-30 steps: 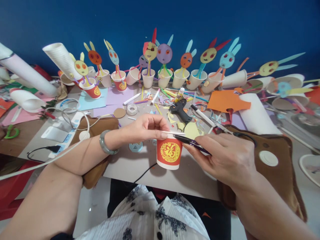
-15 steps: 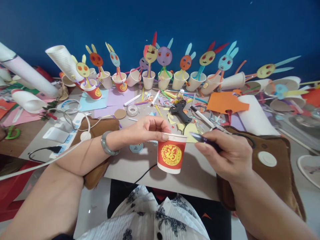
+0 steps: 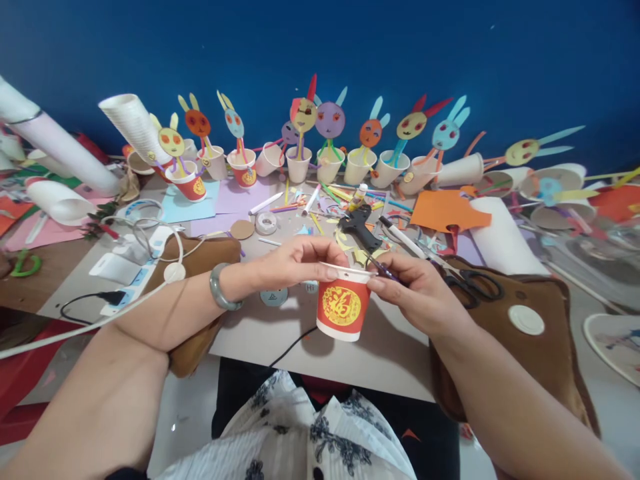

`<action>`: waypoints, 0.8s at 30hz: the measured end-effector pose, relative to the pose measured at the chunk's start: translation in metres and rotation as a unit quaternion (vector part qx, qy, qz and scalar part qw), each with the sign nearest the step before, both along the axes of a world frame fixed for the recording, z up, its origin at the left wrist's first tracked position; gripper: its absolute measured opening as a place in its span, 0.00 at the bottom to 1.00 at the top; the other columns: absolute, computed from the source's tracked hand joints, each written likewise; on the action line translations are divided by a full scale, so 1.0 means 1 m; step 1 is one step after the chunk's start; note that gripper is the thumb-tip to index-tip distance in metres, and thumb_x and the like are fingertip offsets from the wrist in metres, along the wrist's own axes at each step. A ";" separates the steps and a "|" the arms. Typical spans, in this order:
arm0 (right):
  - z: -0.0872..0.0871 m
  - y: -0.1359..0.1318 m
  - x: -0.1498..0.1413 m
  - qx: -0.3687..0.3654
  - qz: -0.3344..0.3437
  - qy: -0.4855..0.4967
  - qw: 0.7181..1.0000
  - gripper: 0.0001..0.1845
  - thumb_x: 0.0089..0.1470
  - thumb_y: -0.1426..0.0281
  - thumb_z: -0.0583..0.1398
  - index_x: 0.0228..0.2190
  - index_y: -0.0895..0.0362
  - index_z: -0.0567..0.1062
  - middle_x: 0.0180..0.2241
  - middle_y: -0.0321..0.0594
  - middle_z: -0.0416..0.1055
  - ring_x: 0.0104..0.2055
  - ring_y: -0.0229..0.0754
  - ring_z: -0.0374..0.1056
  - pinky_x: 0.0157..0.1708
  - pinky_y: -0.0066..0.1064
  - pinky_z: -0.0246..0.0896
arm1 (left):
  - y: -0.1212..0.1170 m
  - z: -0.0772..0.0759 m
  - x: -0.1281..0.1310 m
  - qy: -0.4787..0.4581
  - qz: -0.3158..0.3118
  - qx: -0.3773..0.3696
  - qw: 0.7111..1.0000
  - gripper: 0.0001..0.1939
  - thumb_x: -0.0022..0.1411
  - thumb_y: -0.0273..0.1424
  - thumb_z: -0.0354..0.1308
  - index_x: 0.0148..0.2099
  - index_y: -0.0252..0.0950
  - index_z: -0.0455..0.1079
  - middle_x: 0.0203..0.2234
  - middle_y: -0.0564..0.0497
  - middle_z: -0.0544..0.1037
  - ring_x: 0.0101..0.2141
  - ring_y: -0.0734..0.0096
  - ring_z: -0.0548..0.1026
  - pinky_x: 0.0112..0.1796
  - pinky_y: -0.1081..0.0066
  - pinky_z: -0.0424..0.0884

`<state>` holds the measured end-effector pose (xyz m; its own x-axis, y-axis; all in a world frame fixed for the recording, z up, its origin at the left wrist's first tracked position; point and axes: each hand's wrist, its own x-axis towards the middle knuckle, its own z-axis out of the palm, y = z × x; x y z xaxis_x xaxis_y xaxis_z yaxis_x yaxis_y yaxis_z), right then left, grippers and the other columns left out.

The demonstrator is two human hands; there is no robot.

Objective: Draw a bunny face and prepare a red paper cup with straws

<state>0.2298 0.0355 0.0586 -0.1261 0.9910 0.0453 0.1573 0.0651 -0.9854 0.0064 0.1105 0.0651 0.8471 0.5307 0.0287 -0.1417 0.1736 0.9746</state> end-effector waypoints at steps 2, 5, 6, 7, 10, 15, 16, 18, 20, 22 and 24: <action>0.001 -0.001 0.000 0.022 -0.001 -0.025 0.999 0.22 0.46 0.50 0.71 0.28 0.56 0.77 0.25 0.36 0.71 0.26 0.36 0.64 0.26 0.27 0.62 | 0.000 -0.001 -0.001 0.013 -0.007 0.006 1.000 0.18 0.57 0.42 0.71 0.38 0.33 0.73 0.31 0.51 0.75 0.31 0.77 0.71 0.33 0.74 0.67; 0.002 -0.002 0.001 0.056 -0.003 -0.056 0.997 0.20 0.49 0.51 0.70 0.28 0.55 0.76 0.25 0.35 0.71 0.26 0.35 0.63 0.26 0.27 0.60 | 0.000 -0.001 -0.001 0.019 -0.018 0.017 1.000 0.17 0.58 0.42 0.69 0.38 0.33 0.73 0.31 0.51 0.74 0.32 0.77 0.71 0.34 0.74 0.68; 0.002 -0.002 0.001 0.069 -0.007 -0.066 0.995 0.20 0.50 0.52 0.70 0.28 0.55 0.76 0.24 0.35 0.71 0.26 0.35 0.63 0.26 0.27 0.59 | 0.000 -0.001 -0.001 0.017 -0.020 0.020 0.999 0.17 0.59 0.42 0.69 0.37 0.33 0.73 0.31 0.52 0.74 0.32 0.77 0.71 0.34 0.74 0.68; 0.002 -0.002 0.002 0.080 -0.011 -0.074 0.994 0.19 0.50 0.53 0.70 0.28 0.55 0.76 0.24 0.34 0.71 0.26 0.35 0.63 0.26 0.27 0.58 | 0.000 -0.001 -0.001 0.015 -0.020 0.024 0.999 0.17 0.59 0.42 0.69 0.37 0.33 0.72 0.31 0.52 0.74 0.32 0.77 0.71 0.34 0.74 0.67; 0.000 -0.003 0.002 0.105 -0.021 -0.085 0.991 0.17 0.52 0.54 0.68 0.29 0.55 0.76 0.24 0.34 0.71 0.26 0.36 0.63 0.27 0.28 0.59 | -0.001 -0.001 0.000 0.008 -0.013 0.032 0.999 0.19 0.58 0.43 0.70 0.37 0.33 0.70 0.32 0.52 0.73 0.31 0.77 0.70 0.33 0.75 0.67; -0.003 -0.002 0.002 0.108 -0.032 -0.083 0.990 0.18 0.53 0.51 0.67 0.30 0.54 0.76 0.25 0.34 0.70 0.26 0.37 0.63 0.29 0.30 0.61 | -0.001 -0.002 0.000 0.003 -0.012 0.053 0.999 0.18 0.59 0.42 0.69 0.38 0.34 0.69 0.32 0.52 0.71 0.32 0.76 0.70 0.33 0.75 0.68; -0.003 -0.002 0.002 0.104 -0.035 -0.084 0.990 0.19 0.53 0.51 0.67 0.30 0.54 0.75 0.25 0.35 0.70 0.26 0.37 0.63 0.29 0.30 0.61 | -0.001 -0.002 0.000 0.001 -0.013 0.058 0.998 0.17 0.58 0.41 0.69 0.39 0.34 0.69 0.33 0.51 0.72 0.34 0.75 0.71 0.34 0.75 0.69; -0.003 -0.001 0.002 0.099 -0.036 -0.084 0.991 0.19 0.54 0.51 0.66 0.29 0.54 0.75 0.25 0.34 0.69 0.26 0.37 0.63 0.29 0.31 0.61 | -0.001 -0.002 0.000 0.001 -0.011 0.067 0.998 0.17 0.58 0.39 0.70 0.40 0.35 0.69 0.35 0.50 0.73 0.36 0.73 0.72 0.36 0.73 0.71; -0.002 -0.001 0.001 0.102 -0.029 -0.086 0.991 0.18 0.54 0.52 0.66 0.29 0.54 0.74 0.24 0.34 0.68 0.26 0.37 0.62 0.29 0.30 0.61 | -0.002 -0.002 0.001 0.002 -0.001 0.081 0.997 0.15 0.59 0.38 0.69 0.40 0.34 0.70 0.36 0.49 0.73 0.37 0.73 0.72 0.37 0.72 0.71; -0.002 0.000 0.000 0.105 -0.022 -0.089 0.990 0.17 0.54 0.54 0.67 0.28 0.54 0.74 0.24 0.34 0.68 0.25 0.36 0.62 0.29 0.30 0.61 | -0.004 -0.003 0.002 0.000 0.014 0.098 0.995 0.13 0.60 0.38 0.67 0.38 0.34 0.70 0.34 0.50 0.73 0.35 0.74 0.72 0.37 0.73 0.70; -0.002 0.000 -0.001 0.094 -0.022 -0.086 0.992 0.16 0.54 0.55 0.67 0.28 0.54 0.74 0.24 0.33 0.67 0.25 0.36 0.61 0.28 0.29 0.60 | -0.006 -0.004 0.003 -0.002 0.026 0.103 0.994 0.14 0.62 0.38 0.66 0.36 0.34 0.69 0.32 0.51 0.72 0.33 0.76 0.70 0.36 0.73 0.68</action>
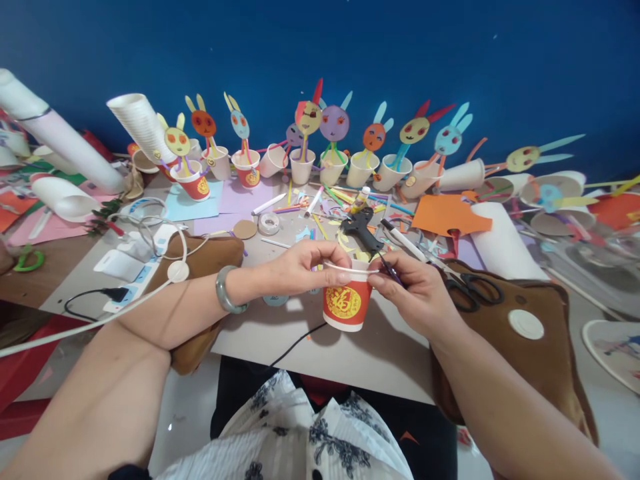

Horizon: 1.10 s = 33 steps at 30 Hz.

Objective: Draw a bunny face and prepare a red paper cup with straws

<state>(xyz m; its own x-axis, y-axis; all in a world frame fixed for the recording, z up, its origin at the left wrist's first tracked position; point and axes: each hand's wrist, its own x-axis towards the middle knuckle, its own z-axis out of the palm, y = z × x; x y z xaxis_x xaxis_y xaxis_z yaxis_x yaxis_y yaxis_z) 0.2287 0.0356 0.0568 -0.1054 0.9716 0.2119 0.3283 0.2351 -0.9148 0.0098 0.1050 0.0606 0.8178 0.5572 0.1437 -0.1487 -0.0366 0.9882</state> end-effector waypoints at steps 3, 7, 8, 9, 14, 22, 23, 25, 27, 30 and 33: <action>-0.002 0.000 -0.002 -0.035 0.002 0.028 0.999 0.17 0.55 0.54 0.66 0.29 0.54 0.73 0.24 0.32 0.65 0.23 0.35 0.58 0.25 0.29 0.57 | -0.001 -0.002 0.002 0.001 0.005 -0.026 1.000 0.14 0.63 0.40 0.64 0.36 0.34 0.68 0.31 0.52 0.71 0.31 0.78 0.69 0.33 0.74 0.67; -0.007 0.000 -0.002 -0.063 0.001 0.070 0.996 0.19 0.55 0.51 0.66 0.30 0.54 0.73 0.23 0.31 0.61 0.22 0.33 0.54 0.22 0.28 0.52 | -0.001 -0.003 0.002 0.008 0.003 -0.051 0.999 0.16 0.62 0.42 0.65 0.37 0.34 0.67 0.31 0.52 0.71 0.31 0.77 0.69 0.32 0.74 0.67; -0.008 0.000 -0.002 -0.066 0.000 0.077 0.995 0.19 0.55 0.51 0.66 0.30 0.54 0.73 0.22 0.31 0.61 0.22 0.33 0.53 0.21 0.27 0.50 | -0.001 -0.003 0.002 0.008 0.003 -0.051 0.999 0.16 0.62 0.42 0.65 0.37 0.34 0.67 0.31 0.52 0.71 0.31 0.77 0.69 0.33 0.74 0.67; -0.009 0.001 -0.001 -0.070 -0.001 0.083 0.994 0.20 0.55 0.50 0.66 0.30 0.54 0.73 0.22 0.30 0.60 0.22 0.33 0.52 0.20 0.27 0.49 | -0.001 -0.003 0.001 0.007 0.004 -0.051 0.999 0.16 0.62 0.42 0.65 0.37 0.34 0.66 0.32 0.52 0.71 0.31 0.77 0.69 0.33 0.74 0.67; -0.016 0.001 0.002 -0.080 -0.008 0.119 0.990 0.20 0.56 0.50 0.65 0.32 0.54 0.73 0.20 0.29 0.55 0.21 0.32 0.49 0.20 0.28 0.44 | -0.002 -0.003 0.001 -0.018 0.016 -0.044 0.999 0.14 0.63 0.40 0.62 0.37 0.36 0.63 0.32 0.53 0.69 0.30 0.78 0.67 0.31 0.74 0.65; -0.023 0.003 0.006 -0.029 -0.071 0.166 0.983 0.18 0.57 0.50 0.65 0.35 0.52 0.72 0.20 0.27 0.53 0.20 0.32 0.45 0.21 0.30 0.41 | 0.004 -0.017 0.004 -0.057 0.183 0.056 0.980 0.14 0.61 0.32 0.62 0.46 0.39 0.63 0.49 0.46 0.70 0.49 0.68 0.71 0.51 0.64 0.69; -0.023 0.002 0.006 -0.008 -0.089 0.151 0.984 0.18 0.57 0.51 0.65 0.35 0.52 0.72 0.20 0.28 0.54 0.20 0.33 0.47 0.21 0.30 0.42 | 0.005 -0.020 0.005 -0.054 0.204 0.075 0.975 0.15 0.61 0.33 0.62 0.47 0.39 0.63 0.49 0.46 0.70 0.51 0.67 0.70 0.53 0.63 0.68; -0.022 0.001 0.005 0.021 -0.115 0.118 0.986 0.19 0.57 0.50 0.64 0.34 0.52 0.72 0.21 0.29 0.57 0.21 0.34 0.50 0.21 0.31 0.44 | 0.005 -0.024 0.005 -0.046 0.224 0.108 0.967 0.16 0.62 0.35 0.62 0.48 0.39 0.63 0.49 0.45 0.70 0.52 0.65 0.70 0.54 0.62 0.68; -0.021 -0.001 0.004 0.029 -0.126 0.088 0.988 0.20 0.58 0.49 0.63 0.33 0.53 0.73 0.21 0.30 0.58 0.21 0.35 0.51 0.21 0.31 0.45 | 0.004 -0.025 0.004 -0.037 0.222 0.139 0.965 0.16 0.63 0.38 0.62 0.49 0.39 0.63 0.48 0.45 0.71 0.51 0.65 0.71 0.53 0.62 0.69; -0.019 -0.003 0.001 0.040 -0.148 0.051 0.987 0.20 0.58 0.49 0.63 0.34 0.53 0.73 0.20 0.30 0.59 0.21 0.35 0.53 0.21 0.31 0.48 | 0.000 -0.023 0.003 -0.027 0.224 0.204 0.953 0.15 0.65 0.39 0.62 0.49 0.39 0.64 0.48 0.45 0.72 0.51 0.65 0.71 0.53 0.61 0.69; -0.014 -0.005 -0.003 0.061 -0.156 0.019 0.986 0.17 0.60 0.51 0.61 0.35 0.52 0.74 0.21 0.32 0.64 0.22 0.35 0.58 0.22 0.30 0.52 | -0.002 -0.020 0.002 -0.027 0.236 0.289 0.927 0.18 0.62 0.39 0.65 0.49 0.39 0.66 0.48 0.44 0.72 0.50 0.63 0.72 0.54 0.59 0.69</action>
